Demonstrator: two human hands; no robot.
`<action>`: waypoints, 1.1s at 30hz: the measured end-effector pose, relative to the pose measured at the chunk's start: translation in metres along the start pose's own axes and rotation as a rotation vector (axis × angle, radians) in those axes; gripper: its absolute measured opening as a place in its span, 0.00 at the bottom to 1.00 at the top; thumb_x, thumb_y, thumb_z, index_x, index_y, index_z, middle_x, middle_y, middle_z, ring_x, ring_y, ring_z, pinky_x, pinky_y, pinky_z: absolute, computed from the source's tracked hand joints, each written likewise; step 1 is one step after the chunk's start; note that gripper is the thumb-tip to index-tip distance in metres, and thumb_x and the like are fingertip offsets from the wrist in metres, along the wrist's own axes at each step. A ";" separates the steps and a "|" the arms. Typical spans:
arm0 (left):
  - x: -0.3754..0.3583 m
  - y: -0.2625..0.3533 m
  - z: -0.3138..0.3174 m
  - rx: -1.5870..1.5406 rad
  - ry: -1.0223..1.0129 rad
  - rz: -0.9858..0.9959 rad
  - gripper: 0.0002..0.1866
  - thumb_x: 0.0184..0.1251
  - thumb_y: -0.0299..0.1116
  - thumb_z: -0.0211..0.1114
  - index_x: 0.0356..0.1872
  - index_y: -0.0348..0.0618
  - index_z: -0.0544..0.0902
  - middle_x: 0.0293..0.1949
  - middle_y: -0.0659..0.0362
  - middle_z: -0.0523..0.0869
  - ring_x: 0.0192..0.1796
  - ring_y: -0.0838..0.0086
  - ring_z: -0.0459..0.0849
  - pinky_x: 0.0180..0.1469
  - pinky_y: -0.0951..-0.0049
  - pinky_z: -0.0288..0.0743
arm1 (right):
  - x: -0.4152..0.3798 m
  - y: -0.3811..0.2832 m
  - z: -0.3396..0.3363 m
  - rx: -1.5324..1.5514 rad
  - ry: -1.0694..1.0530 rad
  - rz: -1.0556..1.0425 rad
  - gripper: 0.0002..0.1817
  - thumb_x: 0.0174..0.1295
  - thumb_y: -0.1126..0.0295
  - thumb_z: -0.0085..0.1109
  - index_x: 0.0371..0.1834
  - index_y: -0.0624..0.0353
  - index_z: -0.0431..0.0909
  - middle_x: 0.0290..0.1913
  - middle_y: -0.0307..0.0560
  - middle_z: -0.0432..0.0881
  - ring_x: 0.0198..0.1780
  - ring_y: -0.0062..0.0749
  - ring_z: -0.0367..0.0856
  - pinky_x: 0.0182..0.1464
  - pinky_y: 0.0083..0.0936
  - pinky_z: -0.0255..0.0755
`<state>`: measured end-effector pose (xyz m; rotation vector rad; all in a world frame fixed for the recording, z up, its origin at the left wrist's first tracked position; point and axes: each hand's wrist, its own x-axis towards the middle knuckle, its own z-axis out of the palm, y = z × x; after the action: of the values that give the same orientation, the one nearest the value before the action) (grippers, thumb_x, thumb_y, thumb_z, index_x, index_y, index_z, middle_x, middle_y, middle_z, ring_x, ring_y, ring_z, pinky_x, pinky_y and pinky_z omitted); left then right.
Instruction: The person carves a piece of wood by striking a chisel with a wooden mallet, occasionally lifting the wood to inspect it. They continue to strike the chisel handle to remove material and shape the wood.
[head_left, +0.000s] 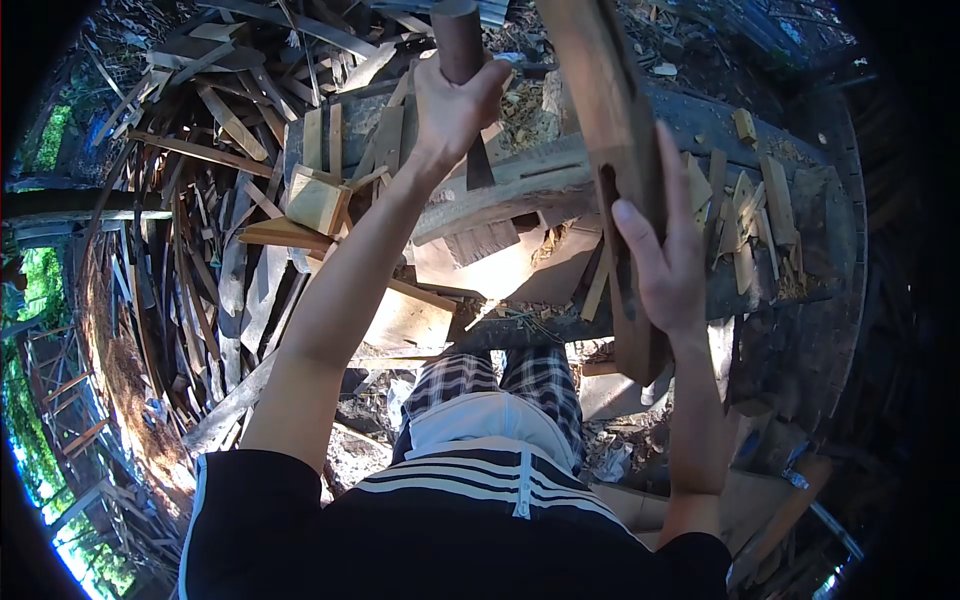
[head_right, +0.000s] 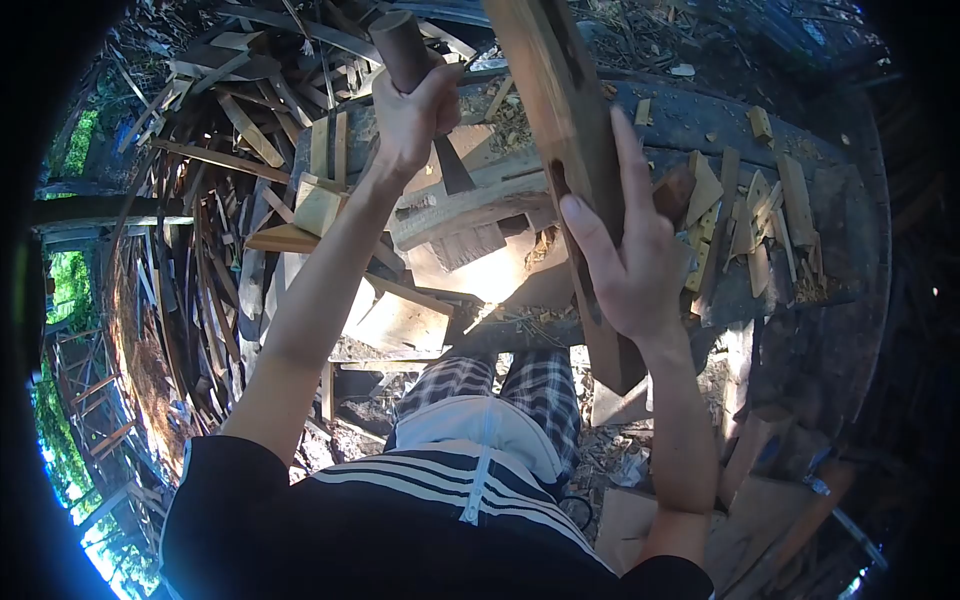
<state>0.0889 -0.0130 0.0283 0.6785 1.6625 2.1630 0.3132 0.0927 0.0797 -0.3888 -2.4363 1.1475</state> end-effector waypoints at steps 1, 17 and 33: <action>-0.001 -0.002 0.000 -0.004 -0.005 -0.010 0.10 0.64 0.27 0.66 0.26 0.40 0.74 0.15 0.63 0.72 0.13 0.81 0.66 0.15 0.77 0.55 | 0.017 -0.017 -0.004 0.031 0.063 -0.150 0.36 0.71 0.63 0.53 0.80 0.56 0.51 0.57 0.65 0.82 0.56 0.52 0.84 0.59 0.42 0.75; 0.000 -0.004 -0.005 -0.020 -0.014 -0.059 0.10 0.58 0.32 0.67 0.26 0.39 0.75 0.19 0.64 0.77 0.19 0.82 0.74 0.21 0.76 0.66 | 0.054 -0.112 -0.039 -0.268 -0.345 -0.037 0.33 0.72 0.64 0.51 0.80 0.51 0.57 0.72 0.57 0.71 0.70 0.44 0.72 0.72 0.36 0.61; 0.006 -0.010 -0.006 0.027 0.020 -0.039 0.08 0.57 0.29 0.66 0.29 0.38 0.75 0.21 0.63 0.77 0.19 0.82 0.73 0.21 0.77 0.68 | 0.071 -0.107 -0.036 -0.056 -0.169 -0.202 0.33 0.72 0.59 0.51 0.80 0.41 0.56 0.68 0.61 0.75 0.69 0.51 0.74 0.71 0.36 0.64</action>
<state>0.0808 -0.0118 0.0185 0.6292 1.7031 2.1309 0.2607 0.0795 0.2019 -0.0607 -2.5865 1.0653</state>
